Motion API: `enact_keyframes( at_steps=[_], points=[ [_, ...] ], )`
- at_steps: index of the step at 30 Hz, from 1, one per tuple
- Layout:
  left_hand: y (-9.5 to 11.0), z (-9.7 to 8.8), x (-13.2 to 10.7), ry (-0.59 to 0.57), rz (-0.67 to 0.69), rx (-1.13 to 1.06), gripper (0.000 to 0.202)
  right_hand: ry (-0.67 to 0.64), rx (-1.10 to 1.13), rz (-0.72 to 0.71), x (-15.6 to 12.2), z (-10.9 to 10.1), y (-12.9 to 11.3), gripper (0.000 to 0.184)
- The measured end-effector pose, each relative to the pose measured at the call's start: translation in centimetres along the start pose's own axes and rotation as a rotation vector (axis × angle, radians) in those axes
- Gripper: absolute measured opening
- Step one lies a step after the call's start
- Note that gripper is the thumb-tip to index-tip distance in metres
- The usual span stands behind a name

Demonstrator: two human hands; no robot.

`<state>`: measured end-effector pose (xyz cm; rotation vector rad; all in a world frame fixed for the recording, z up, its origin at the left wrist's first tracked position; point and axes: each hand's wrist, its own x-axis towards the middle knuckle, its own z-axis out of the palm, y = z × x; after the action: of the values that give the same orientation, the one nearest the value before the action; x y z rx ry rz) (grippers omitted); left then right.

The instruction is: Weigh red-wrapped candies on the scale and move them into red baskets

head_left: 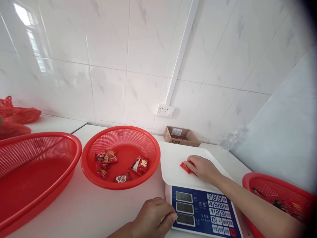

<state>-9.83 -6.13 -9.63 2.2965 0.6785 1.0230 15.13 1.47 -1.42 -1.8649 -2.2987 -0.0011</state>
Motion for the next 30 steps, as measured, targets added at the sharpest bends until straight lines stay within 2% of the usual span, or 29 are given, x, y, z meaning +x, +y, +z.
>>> enact_keyframes(
  at_steps=[5, 7, 9, 11, 13, 15, 18, 21, 24, 27, 30],
  points=[
    [-0.2, 0.3, 0.1, 0.008, 0.017, 0.031, 0.030, 0.140, -0.011, 0.061, 1.9, -1.4, -0.3, 0.042],
    [-0.4, 0.5, 0.0, 0.005, 0.033, 0.058, 0.030, 0.213, 0.080, 0.086, 3.3, -2.3, -1.6, 0.042],
    [-0.6, 0.7, 0.0, 0.001, 0.050, 0.087, 0.030, 0.272, 0.180, 0.047, 4.8, -3.0, -3.9, 0.042],
    [-0.8, 0.8, 0.0, 0.001, 0.061, 0.112, 0.030, 0.287, 0.224, -0.072, 6.3, -3.2, -6.8, 0.042],
    [-0.9, 0.7, 0.1, 0.004, 0.066, 0.126, 0.029, 0.241, 0.188, -0.258, 7.7, -2.6, -10.0, 0.042],
    [-1.1, 0.7, 0.1, 0.004, 0.076, 0.120, 0.026, 0.150, 0.092, -0.440, 8.9, -1.6, -12.8, 0.041],
    [-1.4, 0.9, 0.1, 0.011, 0.105, 0.106, 0.023, -0.023, -0.109, -0.572, 10.5, 0.5, -15.5, 0.036],
    [-1.8, 1.2, 0.0, 0.015, 0.129, 0.123, 0.022, -0.158, -0.217, -0.588, 11.7, 2.3, -16.2, 0.028],
    [-2.0, 1.4, 0.0, 0.007, 0.117, 0.146, 0.023, -0.213, -0.216, -0.555, 12.2, 2.9, -15.8, 0.018],
    [-1.8, 1.2, 0.1, -0.003, 0.106, 0.153, 0.024, -0.204, -0.166, -0.533, 11.8, 2.4, -15.0, 0.019],
    [-1.6, 1.1, 0.1, 0.003, 0.093, 0.145, 0.024, -0.104, -0.077, -0.498, 10.8, 0.8, -13.6, 0.027]
  ],
)
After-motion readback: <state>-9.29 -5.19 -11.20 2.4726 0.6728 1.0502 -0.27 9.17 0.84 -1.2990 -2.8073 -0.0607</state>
